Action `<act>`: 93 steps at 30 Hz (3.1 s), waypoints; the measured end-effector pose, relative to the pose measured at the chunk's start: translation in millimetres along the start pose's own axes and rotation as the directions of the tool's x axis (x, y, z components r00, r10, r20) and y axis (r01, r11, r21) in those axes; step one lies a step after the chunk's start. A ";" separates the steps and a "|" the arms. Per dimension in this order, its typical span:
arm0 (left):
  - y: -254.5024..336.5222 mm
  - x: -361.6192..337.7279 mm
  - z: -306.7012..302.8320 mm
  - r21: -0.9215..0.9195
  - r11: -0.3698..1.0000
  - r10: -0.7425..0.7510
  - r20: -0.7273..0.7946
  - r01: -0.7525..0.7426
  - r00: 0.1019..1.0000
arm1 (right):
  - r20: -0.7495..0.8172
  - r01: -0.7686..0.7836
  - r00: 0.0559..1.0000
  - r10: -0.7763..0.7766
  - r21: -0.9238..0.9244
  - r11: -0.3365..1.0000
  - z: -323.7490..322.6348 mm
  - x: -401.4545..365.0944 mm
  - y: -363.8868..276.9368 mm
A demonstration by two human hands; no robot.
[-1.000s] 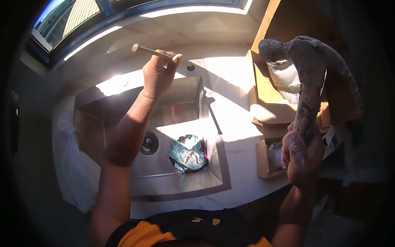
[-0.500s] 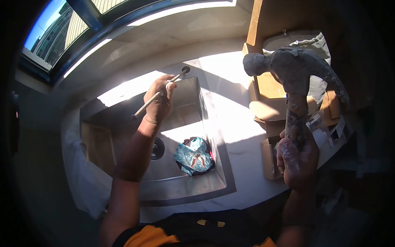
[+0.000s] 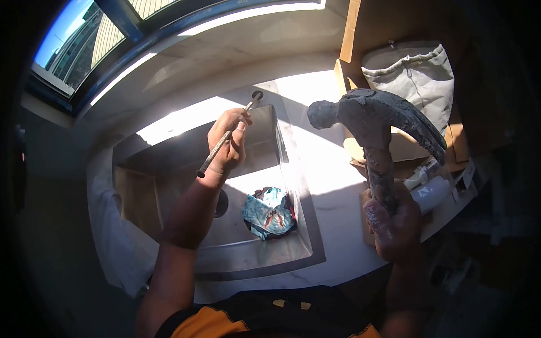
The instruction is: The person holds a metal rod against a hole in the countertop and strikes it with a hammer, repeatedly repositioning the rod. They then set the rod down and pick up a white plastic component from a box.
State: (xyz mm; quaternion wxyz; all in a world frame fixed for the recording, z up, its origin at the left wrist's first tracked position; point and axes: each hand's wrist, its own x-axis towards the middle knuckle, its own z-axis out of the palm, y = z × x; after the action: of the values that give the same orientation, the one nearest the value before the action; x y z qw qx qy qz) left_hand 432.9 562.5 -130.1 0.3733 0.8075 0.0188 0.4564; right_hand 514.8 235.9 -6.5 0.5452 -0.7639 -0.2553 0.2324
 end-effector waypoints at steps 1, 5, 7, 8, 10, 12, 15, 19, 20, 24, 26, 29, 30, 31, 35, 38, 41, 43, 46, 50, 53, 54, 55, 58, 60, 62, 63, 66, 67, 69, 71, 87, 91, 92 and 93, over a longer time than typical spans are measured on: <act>-2.7 -0.2 2.5 -0.005 1.000 0.007 -0.003 -0.007 1.000 | 0.001 -0.004 1.000 0.004 0.000 1.000 1.1 -2.0 1.4; -10.5 -5.1 1.6 0.010 1.000 0.020 0.038 -0.020 0.999 | 0.006 0.021 1.000 -0.021 -0.025 0.999 7.8 -2.7 1.5; -10.9 -2.4 -0.9 0.029 0.997 0.072 0.083 -0.074 0.994 | 0.017 0.011 1.000 -0.011 0.001 1.000 10.0 -2.0 1.7; -10.9 -1.4 -2.0 0.045 0.991 0.121 0.129 -0.128 0.984 | 0.017 -0.002 1.000 0.001 0.007 1.000 11.3 -1.7 2.9; -4.1 3.2 1.9 0.117 0.978 0.150 0.175 -0.172 0.973 | 0.021 -0.007 1.000 0.007 0.005 1.000 15.8 -0.6 6.4; -2.4 6.8 11.2 0.158 0.979 0.113 0.123 -0.131 0.986 | -0.009 0.046 0.999 -0.047 -0.025 0.999 21.6 -0.1 11.7; 13.2 17.2 23.1 0.175 0.985 -0.018 0.075 0.004 0.997 | 0.049 0.175 0.984 -0.170 -0.135 0.975 24.6 -1.8 13.0; 25.9 19.4 47.8 0.025 0.996 -0.089 -0.052 0.091 0.995 | -0.009 0.278 0.961 -0.278 -0.019 0.960 39.7 -3.8 11.6; 24.5 19.4 56.3 0.009 0.997 -0.077 -0.096 0.079 0.992 | 0.011 0.286 0.958 -0.286 -0.028 0.958 45.0 -3.5 11.8; 40.5 25.7 69.9 0.098 0.976 -0.184 -0.119 0.197 0.976 | -0.093 0.341 0.935 -0.341 -0.012 0.940 53.5 -9.3 12.0; 46.6 27.5 72.9 0.163 0.955 -0.231 -0.109 0.247 0.967 | -0.103 0.300 0.949 -0.297 0.008 0.954 54.4 -14.0 5.4; 45.0 30.9 75.6 0.199 0.941 -0.248 -0.150 0.275 0.957 | -0.082 0.314 0.948 -0.308 0.071 0.947 48.8 -16.4 10.4; 43.0 30.1 74.0 0.204 0.945 -0.230 -0.147 0.257 0.962 | -0.085 0.312 0.948 -0.306 0.072 0.947 47.2 -16.9 13.2; 41.9 28.2 72.3 0.210 0.948 -0.213 -0.143 0.240 0.966 | -0.112 0.301 0.950 -0.292 0.073 0.951 46.0 -17.7 16.2; 42.6 25.3 69.7 0.273 0.935 -0.204 -0.109 0.226 0.973 | -0.133 0.264 0.959 -0.250 0.100 0.959 46.8 -20.4 16.2; 42.0 28.6 68.0 0.287 0.932 -0.198 -0.114 0.223 0.974 | -0.161 0.263 0.956 -0.244 0.113 0.958 49.7 -21.6 21.6; 42.9 35.3 65.7 0.257 0.920 -0.272 -0.121 0.295 0.955 | -0.141 0.275 0.954 -0.265 0.057 0.960 53.3 -20.8 15.1; 44.1 38.1 63.5 0.255 0.911 -0.305 -0.116 0.325 0.945 | -0.146 0.324 0.937 -0.317 0.025 0.946 55.8 -19.0 14.2; 38.6 29.5 68.0 0.248 0.932 -0.232 -0.147 0.263 0.961 | -0.142 0.419 0.896 -0.420 -0.037 0.907 56.3 -18.0 17.2; 35.2 27.5 63.3 0.179 0.939 -0.268 -0.159 0.295 0.950 | -0.127 0.539 0.831 -0.542 -0.058 0.840 60.8 -18.3 35.6; 30.9 26.9 61.9 0.181 0.940 -0.258 -0.178 0.290 0.950 | -0.054 0.550 0.806 -0.590 -0.300 0.779 58.1 -11.4 59.3; 29.4 26.8 62.0 0.150 0.948 -0.249 -0.204 0.281 0.947 | 0.017 0.513 0.803 -0.595 -0.528 0.677 55.8 -10.0 65.2; 31.1 24.5 63.5 0.116 0.954 -0.244 -0.229 0.275 0.942 | 0.179 0.495 0.801 -0.571 -0.734 0.465 56.2 -2.3 48.7; 31.6 24.0 60.7 0.087 0.946 -0.284 -0.232 0.311 0.930 | -0.009 0.468 0.851 -0.526 -0.443 0.765 48.7 -3.0 46.7; 28.6 25.1 59.2 0.086 0.955 -0.256 -0.247 0.284 0.935 | -0.088 0.625 0.781 -0.619 0.129 0.770 52.3 -5.3 57.3; 28.9 24.0 60.9 0.085 0.959 -0.243 -0.254 0.272 0.936 | -0.003 0.764 0.636 -0.772 -0.144 0.629 50.9 -0.2 68.1; 29.2 23.7 61.3 0.091 0.958 -0.244 -0.240 0.272 0.939 | 0.269 0.596 0.672 -0.690 -0.749 0.289 44.2 -0.4 57.6; 30.1 23.5 59.7 0.109 0.950 -0.264 -0.212 0.291 0.941 | -0.029 0.441 0.854 -0.519 -0.487 0.754 44.5 -1.6 53.9; 29.8 22.1 59.9 0.110 0.951 -0.264 -0.201 0.289 0.943 | -0.053 0.560 0.804 -0.592 -0.266 0.785 49.8 -5.6 48.5; 29.1 19.6 59.2 0.107 0.948 -0.277 -0.199 0.301 0.940 | -0.076 0.748 0.663 -0.745 0.031 0.663 60.9 -1.4 53.4; 30.6 20.8 59.8 0.097 0.947 -0.281 -0.204 0.305 0.938 | -0.014 0.600 0.787 -0.617 -0.222 0.769 59.2 7.0 53.0; 32.0 29.5 64.8 0.103 0.924 -0.344 -0.193 0.368 0.919 | -0.031 0.360 0.899 -0.436 -0.513 0.779 43.2 13.8 26.8; 26.7 31.1 67.1 0.111 0.921 -0.348 -0.197 0.373 0.917 | -0.090 0.742 0.671 -0.736 0.083 0.665 52.3 13.2 33.1; 26.6 29.1 68.6 0.106 0.920 -0.355 -0.185 0.378 0.916 | 0.178 0.596 0.740 -0.648 -0.622 0.509 28.9 14.3 47.0; 26.1 32.8 70.2 0.095 0.915 -0.370 -0.182 0.391 0.911 | 0.064 0.475 0.836 -0.545 -0.580 0.661 38.1 10.7 30.7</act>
State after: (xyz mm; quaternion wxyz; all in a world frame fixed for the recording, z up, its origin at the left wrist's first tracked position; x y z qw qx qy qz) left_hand 496.7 514.8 -111.6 0.3992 0.7715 0.2356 0.4358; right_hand 503.0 261.5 -47.9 0.3457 -0.8009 -0.4850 -0.0623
